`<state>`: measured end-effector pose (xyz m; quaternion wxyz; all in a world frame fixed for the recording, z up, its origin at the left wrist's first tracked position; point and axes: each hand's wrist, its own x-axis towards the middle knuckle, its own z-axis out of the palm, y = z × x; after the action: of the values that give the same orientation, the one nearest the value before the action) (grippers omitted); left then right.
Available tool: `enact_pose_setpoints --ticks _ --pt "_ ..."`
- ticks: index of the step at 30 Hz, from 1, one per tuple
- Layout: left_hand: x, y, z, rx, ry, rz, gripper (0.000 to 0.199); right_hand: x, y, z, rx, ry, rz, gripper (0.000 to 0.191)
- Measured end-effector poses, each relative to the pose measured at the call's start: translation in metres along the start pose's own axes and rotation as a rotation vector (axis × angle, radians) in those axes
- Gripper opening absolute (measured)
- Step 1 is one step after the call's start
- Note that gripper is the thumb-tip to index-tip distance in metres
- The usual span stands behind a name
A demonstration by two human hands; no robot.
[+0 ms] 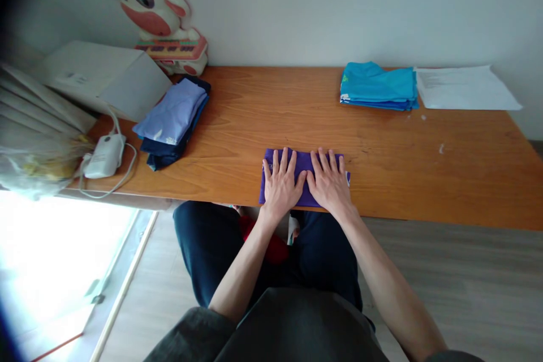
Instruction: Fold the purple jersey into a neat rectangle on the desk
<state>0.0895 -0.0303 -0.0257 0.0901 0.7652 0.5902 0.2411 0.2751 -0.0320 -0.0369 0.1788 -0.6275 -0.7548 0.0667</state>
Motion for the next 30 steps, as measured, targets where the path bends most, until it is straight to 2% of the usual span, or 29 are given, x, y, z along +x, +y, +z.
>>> enact_pose_setpoints --ticks 7,16,19,26,30 --pt "-0.001 -0.001 0.002 0.020 -0.009 0.005 0.073 0.001 -0.003 -0.003 -0.028 -0.028 0.014 0.073" --pt "-0.001 0.003 -0.008 0.116 -0.112 -0.020 0.079 0.001 -0.011 -0.011 -0.270 -0.134 0.033 0.073" --pt "-0.002 -0.005 -0.010 0.094 -0.106 0.002 0.080 0.001 -0.011 -0.010 -0.290 -0.130 0.034 0.073" --pt "-0.008 -0.042 -0.021 0.050 -0.108 0.018 0.080 0.001 -0.008 -0.005 -0.278 -0.099 0.027 0.074" --pt "-0.011 -0.050 -0.025 0.030 -0.107 0.032 0.080 0.001 -0.008 -0.005 -0.281 -0.101 0.031 0.075"
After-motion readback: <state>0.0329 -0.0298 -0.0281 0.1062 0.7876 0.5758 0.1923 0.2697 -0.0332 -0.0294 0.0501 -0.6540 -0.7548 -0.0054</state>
